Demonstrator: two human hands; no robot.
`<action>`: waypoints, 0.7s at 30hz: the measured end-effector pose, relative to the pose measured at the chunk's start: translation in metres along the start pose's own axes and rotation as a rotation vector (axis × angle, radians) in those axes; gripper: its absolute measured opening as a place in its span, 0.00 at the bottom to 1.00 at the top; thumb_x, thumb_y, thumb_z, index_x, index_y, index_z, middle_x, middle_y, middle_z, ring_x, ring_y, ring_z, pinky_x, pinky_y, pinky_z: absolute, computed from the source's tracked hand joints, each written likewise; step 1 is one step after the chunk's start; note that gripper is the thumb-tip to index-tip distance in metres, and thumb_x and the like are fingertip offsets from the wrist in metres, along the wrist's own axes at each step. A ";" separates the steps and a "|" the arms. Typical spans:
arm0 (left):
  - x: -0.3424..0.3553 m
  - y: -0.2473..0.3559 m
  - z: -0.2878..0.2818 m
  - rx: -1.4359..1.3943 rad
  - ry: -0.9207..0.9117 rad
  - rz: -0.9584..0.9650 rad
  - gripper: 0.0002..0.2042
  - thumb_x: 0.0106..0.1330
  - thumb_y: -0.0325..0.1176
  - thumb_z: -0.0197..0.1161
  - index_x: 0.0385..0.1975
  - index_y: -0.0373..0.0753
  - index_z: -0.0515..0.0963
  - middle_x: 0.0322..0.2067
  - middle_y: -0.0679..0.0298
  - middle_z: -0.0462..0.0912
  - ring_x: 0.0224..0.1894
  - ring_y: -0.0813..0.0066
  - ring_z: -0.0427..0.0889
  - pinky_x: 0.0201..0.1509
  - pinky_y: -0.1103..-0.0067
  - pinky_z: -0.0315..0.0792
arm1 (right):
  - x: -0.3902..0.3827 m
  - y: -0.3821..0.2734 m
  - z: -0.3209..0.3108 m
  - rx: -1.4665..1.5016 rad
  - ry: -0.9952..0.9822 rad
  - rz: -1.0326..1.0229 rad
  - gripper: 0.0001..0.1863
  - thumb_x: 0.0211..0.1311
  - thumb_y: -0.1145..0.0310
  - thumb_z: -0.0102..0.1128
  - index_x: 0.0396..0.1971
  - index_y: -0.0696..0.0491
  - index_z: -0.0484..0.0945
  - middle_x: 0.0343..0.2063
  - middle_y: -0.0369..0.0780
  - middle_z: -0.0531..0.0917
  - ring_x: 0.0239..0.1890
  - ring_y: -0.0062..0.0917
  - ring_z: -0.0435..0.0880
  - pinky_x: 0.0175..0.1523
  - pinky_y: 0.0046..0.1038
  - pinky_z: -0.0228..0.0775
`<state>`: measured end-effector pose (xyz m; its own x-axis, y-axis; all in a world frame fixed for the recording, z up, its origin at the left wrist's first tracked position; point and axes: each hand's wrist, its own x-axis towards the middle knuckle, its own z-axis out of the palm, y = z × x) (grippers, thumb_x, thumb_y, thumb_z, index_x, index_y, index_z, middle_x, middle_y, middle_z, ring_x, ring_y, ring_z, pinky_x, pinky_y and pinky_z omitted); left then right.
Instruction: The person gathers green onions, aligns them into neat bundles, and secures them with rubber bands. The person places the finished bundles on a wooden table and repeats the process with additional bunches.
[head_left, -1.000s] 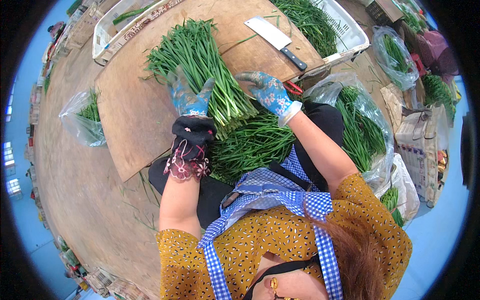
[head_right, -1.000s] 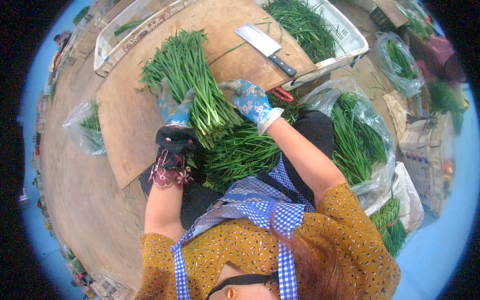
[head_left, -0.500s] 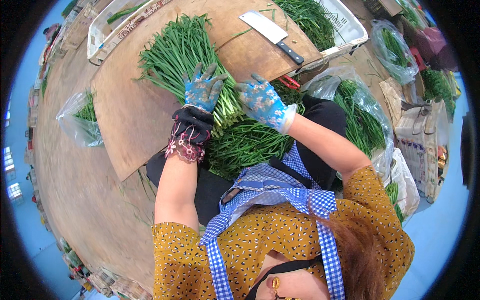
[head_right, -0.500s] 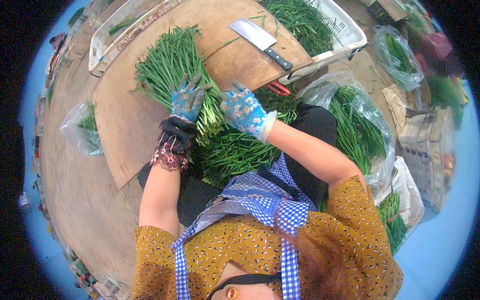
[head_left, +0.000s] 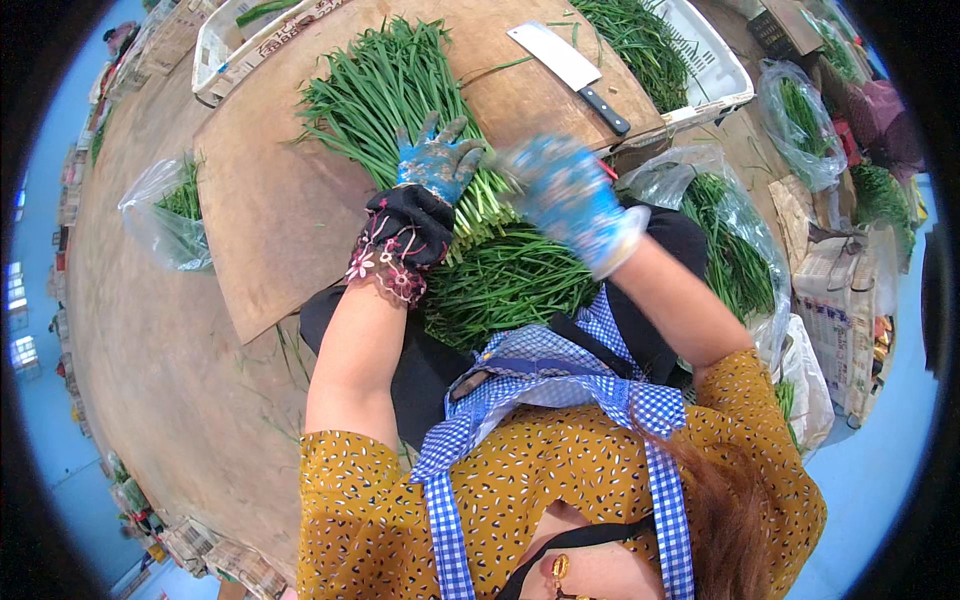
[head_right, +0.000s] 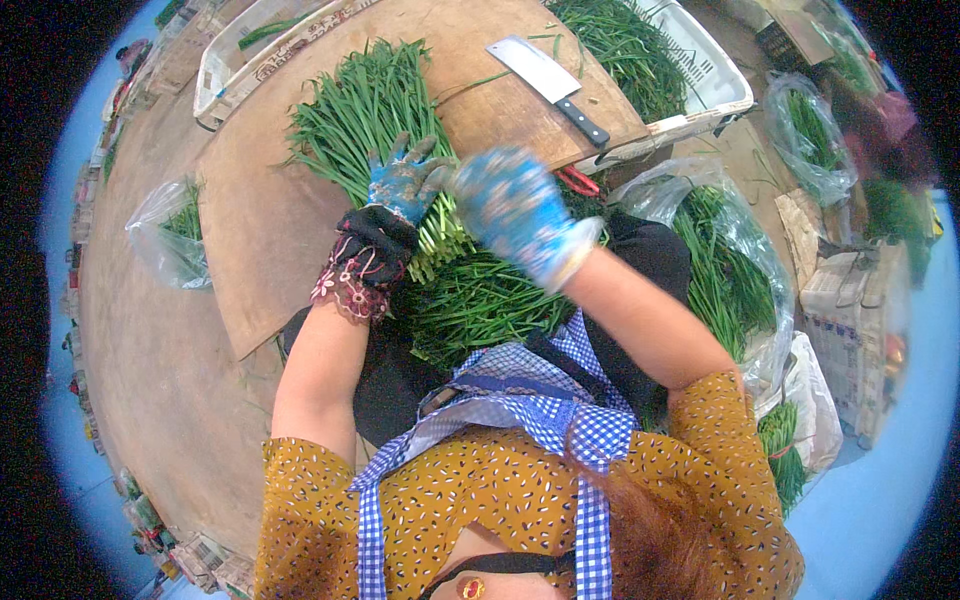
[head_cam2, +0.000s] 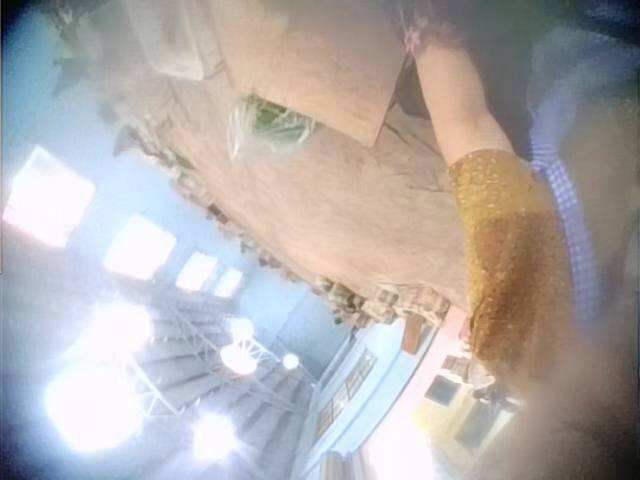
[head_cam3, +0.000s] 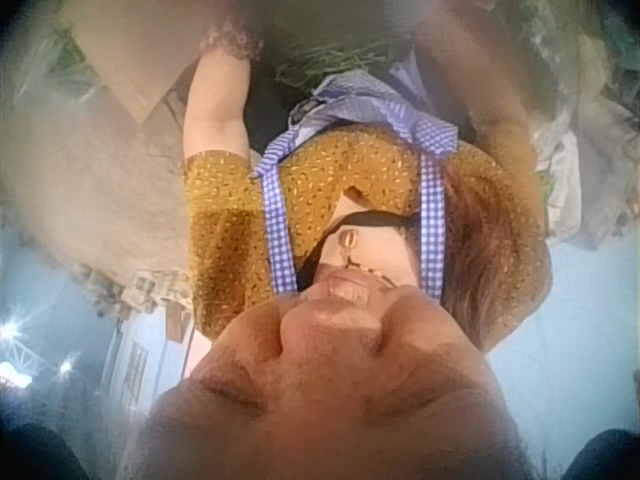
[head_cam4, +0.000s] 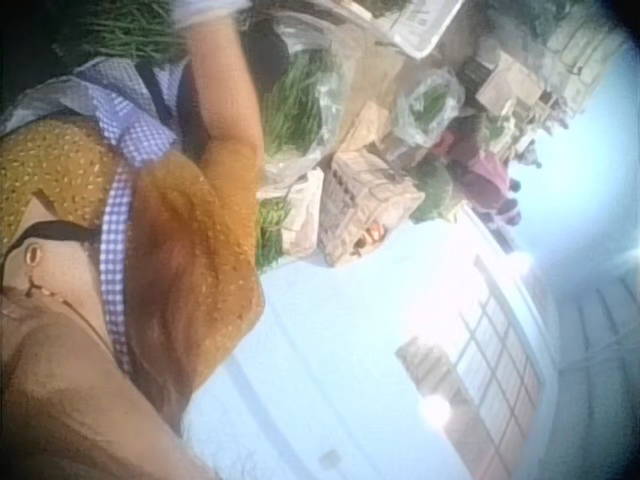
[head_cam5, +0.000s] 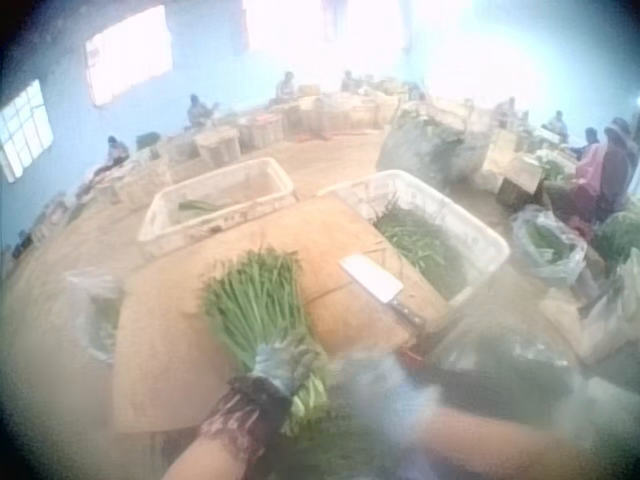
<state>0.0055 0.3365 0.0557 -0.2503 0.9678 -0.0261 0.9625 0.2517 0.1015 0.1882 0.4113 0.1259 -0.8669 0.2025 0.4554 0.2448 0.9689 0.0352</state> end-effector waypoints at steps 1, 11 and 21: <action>0.000 0.000 0.000 0.001 -0.001 -0.004 0.17 0.65 0.52 0.44 0.51 0.62 0.72 0.63 0.73 0.59 0.67 0.60 0.49 0.65 0.45 0.34 | -0.002 -0.012 0.011 0.036 -0.018 -0.033 0.05 0.52 0.67 0.51 0.27 0.50 0.75 0.23 0.40 0.77 0.27 0.32 0.77 0.33 0.33 0.67; -0.001 -0.004 0.007 -0.064 0.056 0.054 0.16 0.65 0.50 0.44 0.51 0.64 0.71 0.62 0.72 0.61 0.66 0.58 0.52 0.63 0.44 0.35 | -0.015 -0.005 0.031 0.495 -0.182 0.150 0.16 0.42 0.64 0.64 0.35 0.47 0.80 0.26 0.42 0.80 0.33 0.37 0.79 0.39 0.38 0.68; 0.001 -0.008 0.009 -0.062 0.041 0.073 0.17 0.65 0.48 0.45 0.52 0.62 0.70 0.62 0.71 0.62 0.66 0.58 0.53 0.62 0.45 0.38 | 0.003 -0.011 0.041 0.109 -0.252 -0.090 0.04 0.47 0.66 0.55 0.26 0.43 0.76 0.23 0.36 0.79 0.30 0.28 0.79 0.41 0.32 0.65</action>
<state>-0.0009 0.3351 0.0459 -0.1852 0.9824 0.0238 0.9703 0.1790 0.1629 0.1655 0.4068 0.0907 -0.9670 0.1305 0.2188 0.1255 0.9914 -0.0370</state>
